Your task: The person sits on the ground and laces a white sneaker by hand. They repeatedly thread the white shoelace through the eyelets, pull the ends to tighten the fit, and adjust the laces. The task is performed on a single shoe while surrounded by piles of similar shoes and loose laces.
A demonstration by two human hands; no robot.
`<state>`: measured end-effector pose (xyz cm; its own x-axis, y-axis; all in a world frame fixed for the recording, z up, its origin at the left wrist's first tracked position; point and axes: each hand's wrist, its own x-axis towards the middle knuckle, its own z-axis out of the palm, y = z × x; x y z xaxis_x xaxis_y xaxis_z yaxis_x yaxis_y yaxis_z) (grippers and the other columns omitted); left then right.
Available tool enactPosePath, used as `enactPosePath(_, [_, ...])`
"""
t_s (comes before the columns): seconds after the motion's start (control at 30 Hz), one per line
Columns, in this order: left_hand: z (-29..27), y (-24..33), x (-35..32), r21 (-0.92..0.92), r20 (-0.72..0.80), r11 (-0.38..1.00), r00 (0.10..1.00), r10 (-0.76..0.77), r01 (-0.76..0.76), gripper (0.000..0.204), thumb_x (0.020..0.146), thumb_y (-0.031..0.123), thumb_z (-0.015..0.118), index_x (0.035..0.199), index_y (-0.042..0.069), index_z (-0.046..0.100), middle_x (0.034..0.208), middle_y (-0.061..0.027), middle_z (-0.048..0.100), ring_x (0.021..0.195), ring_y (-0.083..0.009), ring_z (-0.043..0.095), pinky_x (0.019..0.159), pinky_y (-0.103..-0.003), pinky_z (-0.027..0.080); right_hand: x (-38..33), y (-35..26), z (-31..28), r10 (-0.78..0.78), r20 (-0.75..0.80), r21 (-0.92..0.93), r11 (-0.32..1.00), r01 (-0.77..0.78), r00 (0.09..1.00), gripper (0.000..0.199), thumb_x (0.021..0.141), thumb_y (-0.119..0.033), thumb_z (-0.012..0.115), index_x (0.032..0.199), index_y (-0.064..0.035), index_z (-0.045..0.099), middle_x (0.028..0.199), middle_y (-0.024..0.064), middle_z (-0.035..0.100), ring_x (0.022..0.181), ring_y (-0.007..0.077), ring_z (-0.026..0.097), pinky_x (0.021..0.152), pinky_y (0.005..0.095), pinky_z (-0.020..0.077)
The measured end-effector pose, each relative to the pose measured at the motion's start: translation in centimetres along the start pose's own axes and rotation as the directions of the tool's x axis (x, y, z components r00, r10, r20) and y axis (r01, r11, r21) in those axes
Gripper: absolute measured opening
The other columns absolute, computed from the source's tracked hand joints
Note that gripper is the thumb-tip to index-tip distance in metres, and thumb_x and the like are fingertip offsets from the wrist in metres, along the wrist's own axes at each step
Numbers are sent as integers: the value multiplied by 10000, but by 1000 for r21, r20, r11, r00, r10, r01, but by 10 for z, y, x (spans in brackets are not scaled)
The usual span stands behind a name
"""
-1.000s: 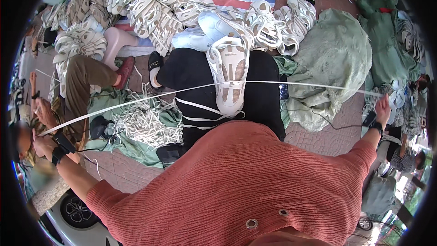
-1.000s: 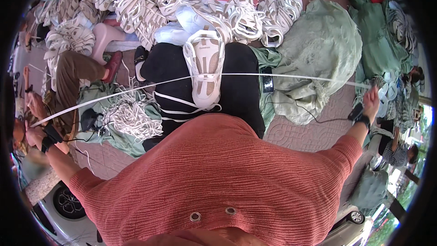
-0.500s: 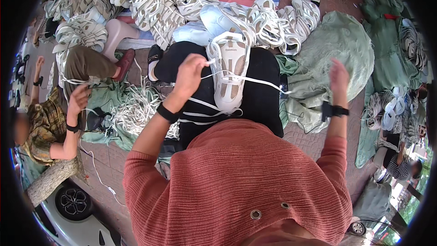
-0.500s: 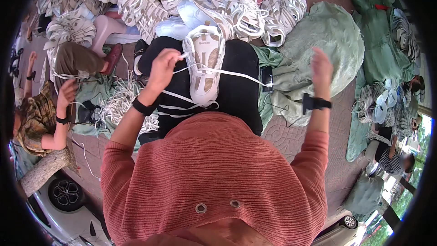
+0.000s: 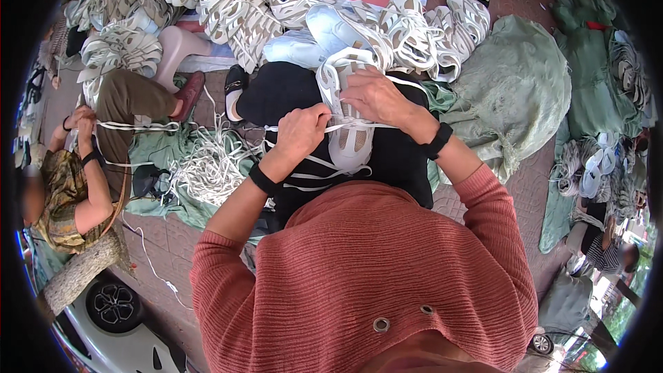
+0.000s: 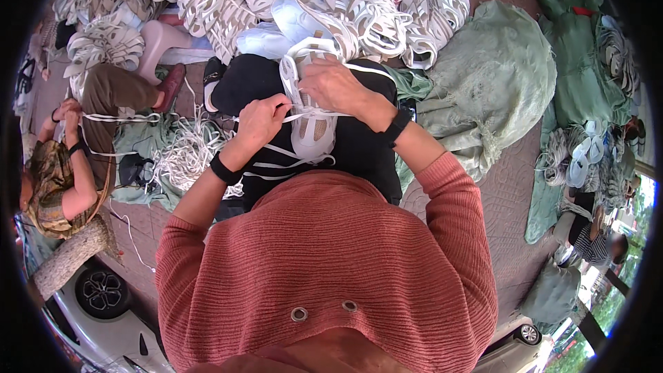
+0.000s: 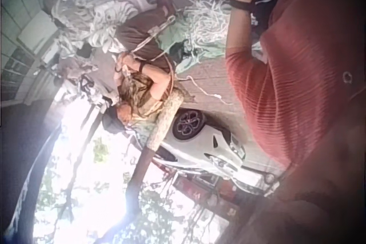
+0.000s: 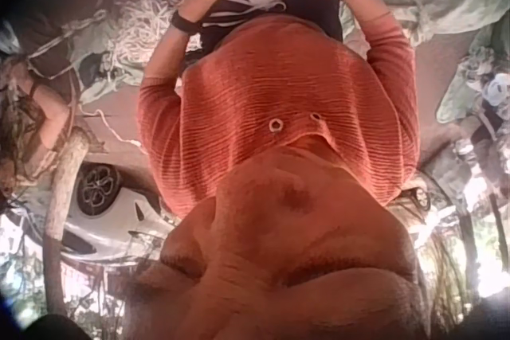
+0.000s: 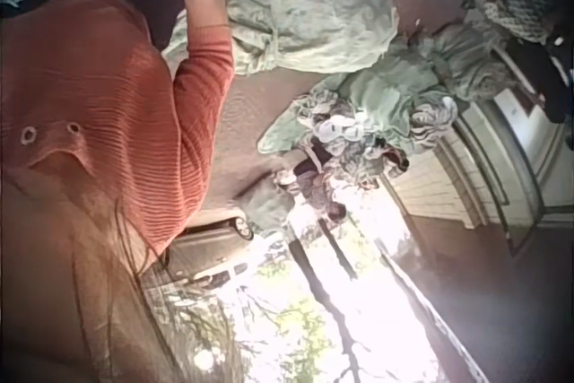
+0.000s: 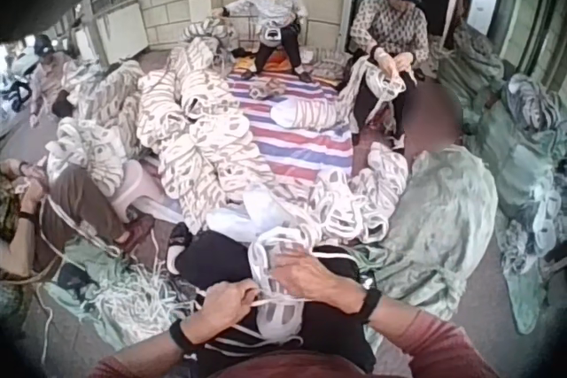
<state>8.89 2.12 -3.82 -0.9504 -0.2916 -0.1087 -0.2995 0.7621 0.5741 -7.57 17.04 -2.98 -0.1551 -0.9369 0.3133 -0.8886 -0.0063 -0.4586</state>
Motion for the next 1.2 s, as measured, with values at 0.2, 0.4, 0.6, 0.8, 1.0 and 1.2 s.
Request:
enactPosePath(0.2, [0, 4, -2, 22, -48, 998, 997, -60, 61, 79, 865, 209, 638, 884, 142, 676, 697, -152, 659, 701, -374, 660, 615, -469, 511, -9, -1, 7, 59, 14, 28, 998, -59, 998, 125, 760, -93, 723, 878, -132, 713, 773, 23, 529, 847, 218, 540, 827, 383, 372])
enactPosePath(0.4, [4, 6, -2, -139, -89, 990, 996, 2, -15, 88, 824, 154, 630, 814, 68, 626, 695, -164, 653, 681, -388, 647, 596, -465, 500, -8, -2, 8, 100, -13, 60, 993, -99, 995, 116, 741, -96, 734, 841, -155, 728, 737, -4, 513, 825, 190, 523, 792, 365, 346])
enactPosePath(0.6, [10, 12, 6, -472, 177, 824, 949, -260, 313, 101, 820, 153, 623, 802, 58, 653, 724, -189, 660, 707, -391, 655, 625, -458, 511, -11, -3, 14, 138, 0, 67, 988, -137, 990, 136, 734, -106, 738, 854, -169, 739, 742, -18, 523, 833, 183, 512, 816, 370, 331])
enactPosePath(0.8, [5, 5, 16, -177, 92, 976, 989, -112, 127, 126, 846, 172, 672, 834, 47, 664, 751, -195, 668, 747, -400, 661, 660, -467, 514, -9, -2, 24, 99, 47, -59, 994, -96, 994, 94, 714, -148, 739, 799, -187, 723, 744, -25, 539, 843, 179, 523, 809, 374, 320])
enactPosePath(1.0, [-10, 11, -1, -300, -66, 949, 995, 77, -93, 150, 859, 172, 692, 852, 39, 622, 946, -134, 603, 763, -365, 634, 654, -454, 500, 3, -3, 3, 147, 223, 54, 985, -163, 964, 42, 753, -156, 711, 791, -171, 716, 761, -41, 585, 850, 159, 550, 826, 341, 339])
enactPosePath(1.2, [-31, 5, 8, -218, 150, 929, 930, 335, -300, 130, 844, 156, 720, 872, 48, 654, 977, -84, 543, 810, -294, 600, 690, -386, 491, -9, 23, -61, 361, 431, 893, -40, -448, 827, 199, 879, -160, 642, 963, 11, 698, 802, 3, 622, 678, 51, 488, 617, 211, 388])
